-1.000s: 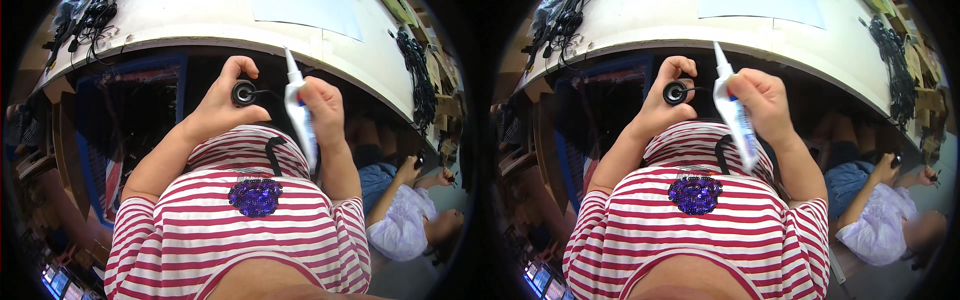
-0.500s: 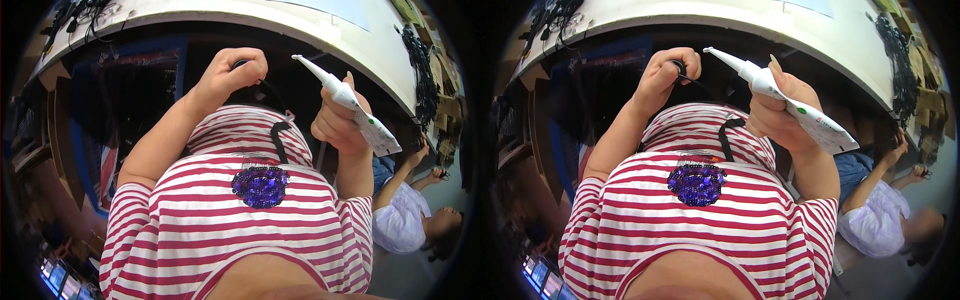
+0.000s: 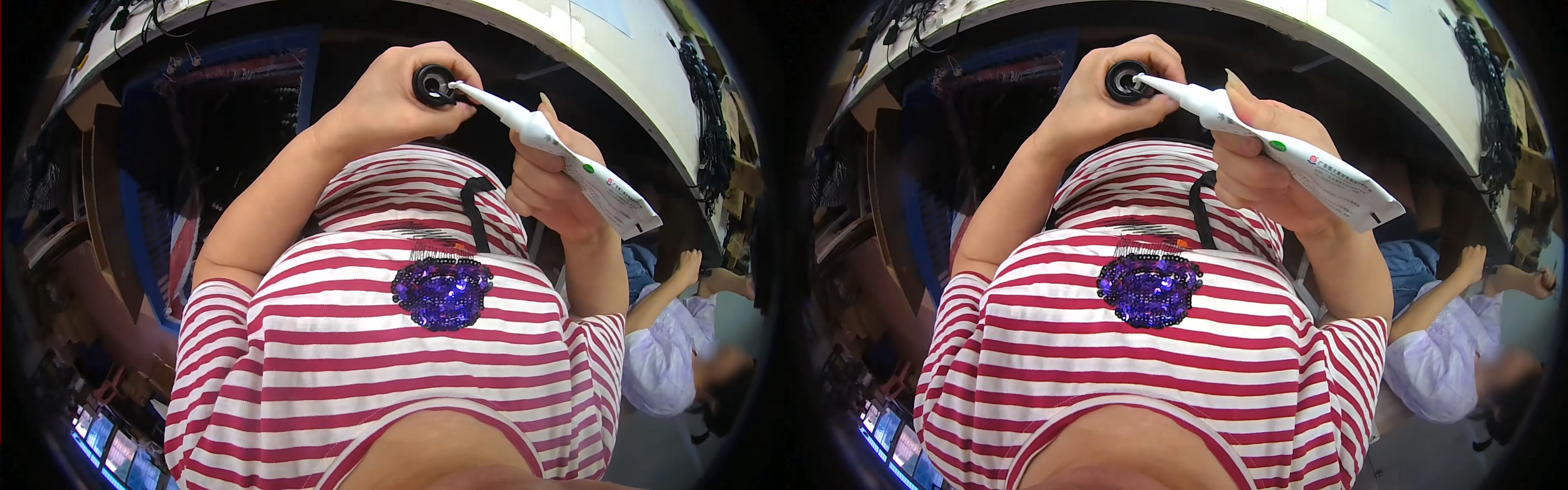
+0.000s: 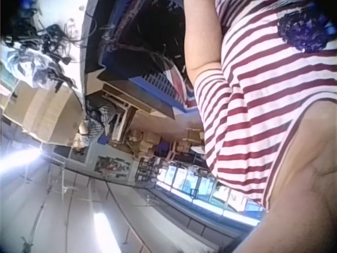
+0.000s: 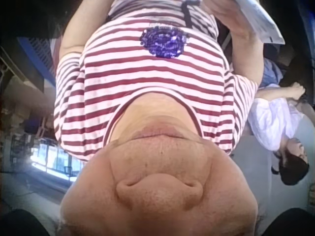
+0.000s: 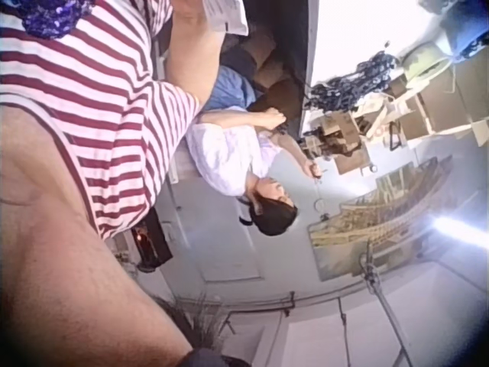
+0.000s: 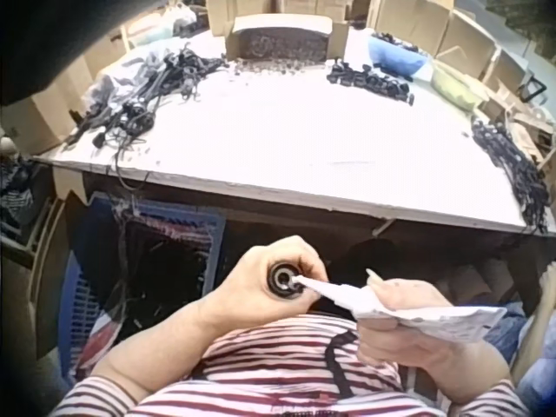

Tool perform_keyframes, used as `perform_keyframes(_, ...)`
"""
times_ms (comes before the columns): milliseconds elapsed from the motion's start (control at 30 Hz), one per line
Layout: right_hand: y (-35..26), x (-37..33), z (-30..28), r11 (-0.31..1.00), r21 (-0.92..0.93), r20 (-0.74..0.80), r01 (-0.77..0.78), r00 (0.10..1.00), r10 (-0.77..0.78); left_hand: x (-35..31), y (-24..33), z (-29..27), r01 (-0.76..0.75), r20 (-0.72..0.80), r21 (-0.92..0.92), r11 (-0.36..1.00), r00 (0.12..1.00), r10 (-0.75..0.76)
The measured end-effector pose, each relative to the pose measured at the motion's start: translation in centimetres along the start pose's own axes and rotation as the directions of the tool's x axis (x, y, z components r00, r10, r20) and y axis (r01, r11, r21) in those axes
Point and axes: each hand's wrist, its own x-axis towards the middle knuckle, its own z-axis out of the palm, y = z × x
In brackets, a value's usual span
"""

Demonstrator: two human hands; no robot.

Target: The person assembles small electronic components at a workbench. They insert a small LED into a black cylindrical housing, apply glue from a tube to secure it, and then attach a clear plastic lens cover. The process is repeated for multiple units.

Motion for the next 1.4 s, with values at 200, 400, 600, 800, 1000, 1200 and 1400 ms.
perform_keyframes(200, 0.2, 0.6, -0.4, 1.0, -0.027, -0.002, 0.011, 1.0, -0.012, 0.1, -0.7, 0.0, -0.027, 0.01, 0.068, 0.997, 1.0, 0.026)
perform_keyframes(400, 0.3, 0.9, -0.1, 0.998, -0.055, -0.056, 0.016, 0.998, -0.019, 0.1, -0.8, -0.1, -0.012, 0.012, 0.074, 0.997, 1.0, 0.011)
perform_keyframes(600, 0.4, 1.3, 0.1, 0.985, -0.172, -0.185, 0.011, 0.982, -0.043, 0.2, -1.2, 0.0, -0.046, 0.018, 0.094, 0.995, 0.999, 0.044)
perform_keyframes(800, -0.5, 1.3, 2.3, 0.68, -0.725, -0.368, -0.111, 0.897, -0.246, -0.1, -1.8, 0.0, -0.021, 0.019, 0.103, 0.994, 1.0, 0.019)
perform_keyframes(1000, -2.0, 1.5, 3.3, 0.66, -0.712, -0.443, -0.239, 0.882, -0.16, 0.1, -1.8, -0.2, -0.052, 0.004, 0.124, 0.991, 0.999, 0.052)
perform_keyframes(1200, -2.6, 1.8, 2.8, 0.642, -0.709, -0.446, -0.29, 0.891, -0.09, 0.4, -1.8, 0.2, -0.078, -0.036, 0.162, 0.984, 0.996, 0.085)
perform_keyframes(1400, -3.1, 1.6, 3.4, 0.618, -0.722, -0.448, -0.31, 0.891, -0.076, 0.9, -1.5, -0.1, -0.052, -0.027, 0.147, 0.988, 0.998, 0.057)
